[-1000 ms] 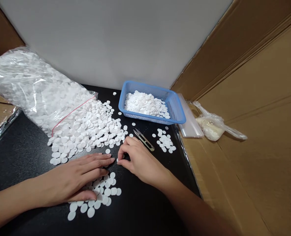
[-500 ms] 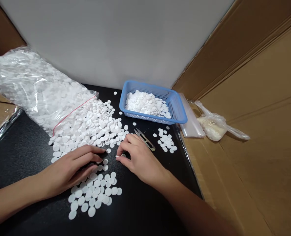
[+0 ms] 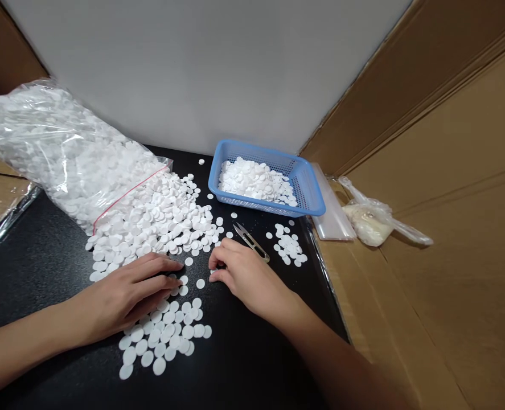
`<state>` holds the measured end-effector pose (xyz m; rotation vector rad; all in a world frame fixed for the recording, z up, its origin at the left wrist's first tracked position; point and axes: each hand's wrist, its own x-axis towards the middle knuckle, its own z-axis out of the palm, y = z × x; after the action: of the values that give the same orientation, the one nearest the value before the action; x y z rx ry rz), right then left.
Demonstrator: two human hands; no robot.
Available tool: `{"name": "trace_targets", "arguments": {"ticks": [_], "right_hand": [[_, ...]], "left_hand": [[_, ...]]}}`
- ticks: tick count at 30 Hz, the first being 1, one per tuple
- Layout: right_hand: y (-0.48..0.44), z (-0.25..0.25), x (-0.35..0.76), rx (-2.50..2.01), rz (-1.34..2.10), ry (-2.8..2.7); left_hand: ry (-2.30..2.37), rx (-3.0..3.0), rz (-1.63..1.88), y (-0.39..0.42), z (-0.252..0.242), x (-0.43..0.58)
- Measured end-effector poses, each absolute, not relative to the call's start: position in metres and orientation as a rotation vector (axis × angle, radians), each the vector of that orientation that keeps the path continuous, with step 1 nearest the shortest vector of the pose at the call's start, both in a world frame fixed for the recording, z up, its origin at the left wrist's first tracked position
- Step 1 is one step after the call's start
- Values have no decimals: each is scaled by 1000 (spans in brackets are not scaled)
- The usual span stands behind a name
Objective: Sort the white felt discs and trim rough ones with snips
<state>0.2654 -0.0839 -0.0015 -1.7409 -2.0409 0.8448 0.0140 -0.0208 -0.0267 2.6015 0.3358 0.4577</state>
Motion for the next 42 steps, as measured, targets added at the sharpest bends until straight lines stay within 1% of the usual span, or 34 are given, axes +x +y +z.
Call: {"name": "trace_targets", "arguments": {"ticks": [5,10,13,18,25,32,37,42], "right_hand": [[-85,-7,262,-1684,872,-1971],[-85,-14,255,-1504,719,-1997],[-85,-13,256,-1437,799,-2063],[-84,-9,263,-1580,753,-1921],[-83,-12,259,-1631,865,-1980],[-87,-15,244,-1491,924,-1969],[-83,-24,241,-1495,667,-1923],[-80,-36,236,-1492,385,-2192]], "left_hand": [[235,2621,348,-21,-21,17],[31,2682,214,-21,-16,19],[7,2629,222,-20,-13,18],[27,2499,202,-17,-8,17],[99,2290,158,-15,-3,15],[296,2264,215,-18,-7,10],[179,2328,172,-19,-5,11],[174,2196,148,-20,-1,9]]}}
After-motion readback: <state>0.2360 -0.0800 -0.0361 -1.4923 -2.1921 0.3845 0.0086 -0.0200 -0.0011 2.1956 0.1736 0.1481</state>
